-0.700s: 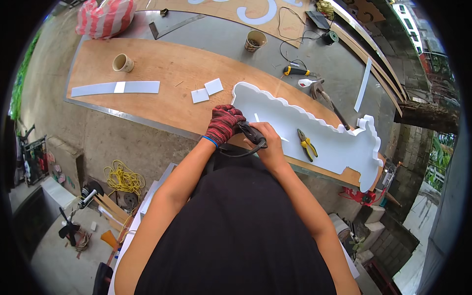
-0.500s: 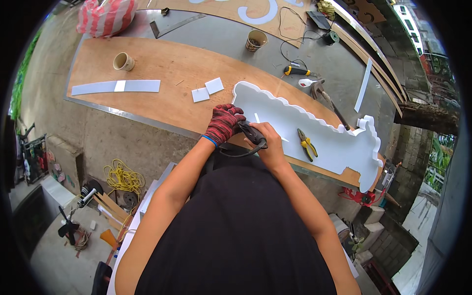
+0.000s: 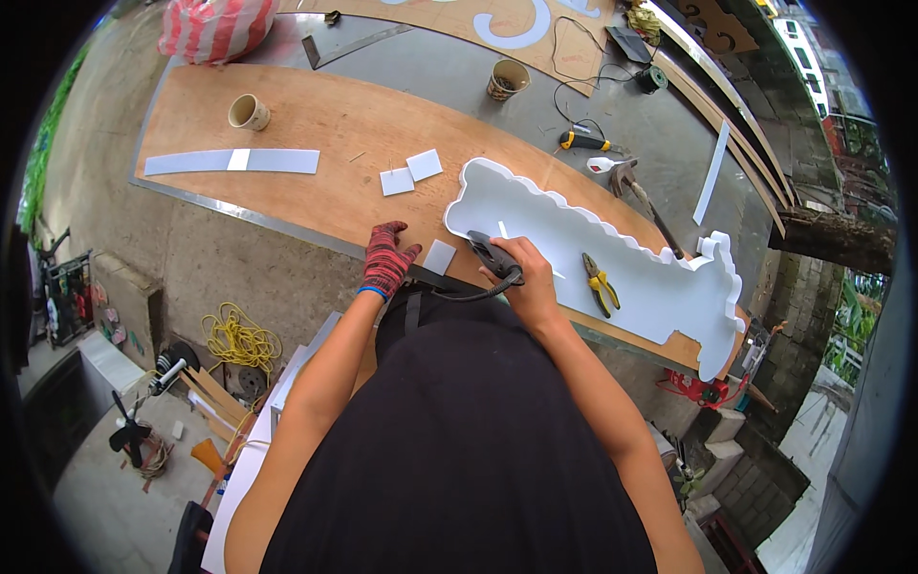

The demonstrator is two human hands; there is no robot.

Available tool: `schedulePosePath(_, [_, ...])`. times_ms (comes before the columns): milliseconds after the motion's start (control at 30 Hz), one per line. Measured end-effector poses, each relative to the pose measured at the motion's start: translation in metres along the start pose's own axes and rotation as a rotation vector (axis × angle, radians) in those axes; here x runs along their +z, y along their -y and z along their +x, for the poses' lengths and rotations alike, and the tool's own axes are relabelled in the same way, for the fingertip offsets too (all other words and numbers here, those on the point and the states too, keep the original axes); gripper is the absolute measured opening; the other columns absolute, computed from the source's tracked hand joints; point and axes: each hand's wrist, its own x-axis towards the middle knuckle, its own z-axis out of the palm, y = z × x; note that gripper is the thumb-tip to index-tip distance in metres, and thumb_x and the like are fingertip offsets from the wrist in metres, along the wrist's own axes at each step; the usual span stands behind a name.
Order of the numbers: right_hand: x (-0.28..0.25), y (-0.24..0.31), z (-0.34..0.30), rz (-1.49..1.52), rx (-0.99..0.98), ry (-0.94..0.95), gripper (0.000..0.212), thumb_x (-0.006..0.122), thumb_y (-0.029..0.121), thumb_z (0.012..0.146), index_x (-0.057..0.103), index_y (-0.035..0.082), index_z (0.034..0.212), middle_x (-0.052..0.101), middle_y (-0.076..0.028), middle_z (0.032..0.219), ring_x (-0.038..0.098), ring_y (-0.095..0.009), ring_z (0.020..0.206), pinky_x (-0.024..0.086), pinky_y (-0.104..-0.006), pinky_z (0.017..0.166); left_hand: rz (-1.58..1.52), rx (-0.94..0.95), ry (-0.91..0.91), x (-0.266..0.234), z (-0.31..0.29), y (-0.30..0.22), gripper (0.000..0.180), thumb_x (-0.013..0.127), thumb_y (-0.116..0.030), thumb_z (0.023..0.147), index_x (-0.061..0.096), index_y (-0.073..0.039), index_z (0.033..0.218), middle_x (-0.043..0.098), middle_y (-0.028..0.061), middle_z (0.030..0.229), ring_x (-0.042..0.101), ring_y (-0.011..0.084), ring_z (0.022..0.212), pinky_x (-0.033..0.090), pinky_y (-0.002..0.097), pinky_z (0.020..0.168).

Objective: Assembling a 3D sign component using glue and a hammer.

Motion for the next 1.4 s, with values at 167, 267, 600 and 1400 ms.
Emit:
schedulePosePath(167, [-0.005,-0.005,-0.006,-0.002,0.020,-0.009,0.046,0.091,0.011,0.081,0.073,0.005,0.122,0.072,-0.013,0.104,0.072,-0.032,0.091,0.058,-0.0395,0.081,0.038,-0.176,0.142,0.011,0.003,-0.028,0.064,0.090,-0.038,0.081,0.068,-0.008,0.134,0.065,0.0195,0.133,0.066,0.0366,0.124,0.052,0.0448,0.110])
schedulePosePath(267, [0.000,0.000,-0.002,0.014,0.024,0.008,0.047,0.091,0.013,0.080,0.073,0.006,0.123,0.071,-0.014,0.105,0.072,-0.035,0.095,0.058,-0.0422,0.083,-0.136,-0.275,0.063,0.022,0.007,-0.035,0.076,0.088,-0.049,0.082,0.065,-0.007,0.140,0.064,0.0233,0.137,0.065,0.0363,0.128,0.049,0.0461,0.113])
schedulePosePath(600, [0.000,-0.006,-0.007,0.017,0.032,-0.008,0.047,0.092,0.014,0.080,0.073,0.006,0.122,0.071,-0.014,0.104,0.071,-0.036,0.093,0.058,-0.0431,0.082,0.103,-0.393,0.203,0.033,0.015,-0.088,0.103,0.092,-0.057,0.073,0.051,-0.007,0.154,0.052,0.0226,0.151,0.058,0.0382,0.137,0.049,0.0494,0.114])
schedulePosePath(1400, [0.002,-0.027,-0.011,0.064,-0.052,-0.059,0.045,0.091,0.012,0.078,0.072,0.003,0.118,0.070,-0.018,0.102,0.069,-0.040,0.095,0.056,-0.0459,0.083,0.077,-0.317,0.115,0.044,0.010,-0.092,0.106,0.096,-0.056,0.066,0.055,-0.004,0.149,0.056,0.0263,0.148,0.055,0.0414,0.139,0.047,0.0495,0.116])
